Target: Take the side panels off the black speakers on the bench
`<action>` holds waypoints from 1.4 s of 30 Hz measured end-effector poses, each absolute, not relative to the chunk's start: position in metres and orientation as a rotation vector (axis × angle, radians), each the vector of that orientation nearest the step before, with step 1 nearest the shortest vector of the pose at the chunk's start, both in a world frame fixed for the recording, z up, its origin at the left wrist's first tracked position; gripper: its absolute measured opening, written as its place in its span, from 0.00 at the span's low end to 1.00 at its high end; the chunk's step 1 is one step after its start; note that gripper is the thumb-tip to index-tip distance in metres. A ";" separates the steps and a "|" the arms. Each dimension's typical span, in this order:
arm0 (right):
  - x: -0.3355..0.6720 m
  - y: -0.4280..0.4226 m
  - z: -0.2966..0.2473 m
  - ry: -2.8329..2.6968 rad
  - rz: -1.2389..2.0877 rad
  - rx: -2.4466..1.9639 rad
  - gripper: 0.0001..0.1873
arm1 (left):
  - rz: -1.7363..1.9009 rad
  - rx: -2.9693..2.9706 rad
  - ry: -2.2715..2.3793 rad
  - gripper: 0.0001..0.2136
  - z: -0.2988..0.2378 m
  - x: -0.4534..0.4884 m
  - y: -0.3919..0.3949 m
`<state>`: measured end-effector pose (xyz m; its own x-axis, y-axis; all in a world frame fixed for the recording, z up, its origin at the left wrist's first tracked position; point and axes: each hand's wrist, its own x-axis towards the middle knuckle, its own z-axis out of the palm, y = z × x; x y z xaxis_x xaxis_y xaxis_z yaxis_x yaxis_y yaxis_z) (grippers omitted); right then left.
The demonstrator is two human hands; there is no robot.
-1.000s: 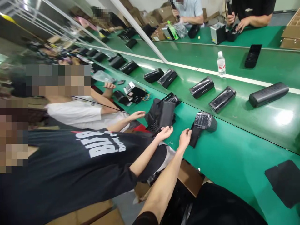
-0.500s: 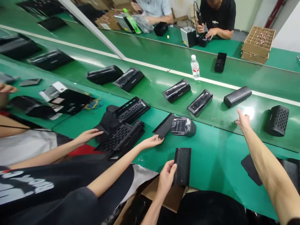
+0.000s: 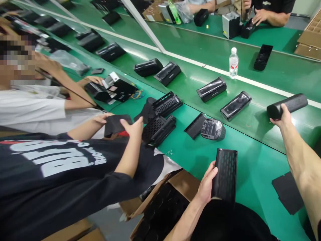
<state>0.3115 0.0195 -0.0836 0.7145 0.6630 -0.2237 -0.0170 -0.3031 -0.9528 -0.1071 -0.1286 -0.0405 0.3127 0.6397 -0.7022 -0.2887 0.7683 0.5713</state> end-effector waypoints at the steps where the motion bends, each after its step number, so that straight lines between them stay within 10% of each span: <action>1: 0.316 0.010 -0.073 -0.460 0.799 -1.725 0.42 | 0.647 0.333 1.049 0.27 -0.040 -0.104 -0.125; 11: 0.231 -0.199 0.039 -0.376 0.785 -1.247 0.54 | 0.376 0.020 0.610 0.27 -0.050 -0.087 -0.096; 23: 0.125 -0.337 0.009 0.196 0.957 -1.254 0.67 | 0.137 0.031 0.394 0.36 -0.048 -0.073 -0.092; 30: 0.082 -0.298 0.058 0.039 1.031 -1.501 0.50 | 0.101 0.032 0.353 0.32 -0.045 -0.058 -0.099; 42: 0.090 -0.239 0.077 -0.756 0.589 -2.324 0.57 | 0.323 0.090 0.141 0.39 -0.024 -0.004 -0.134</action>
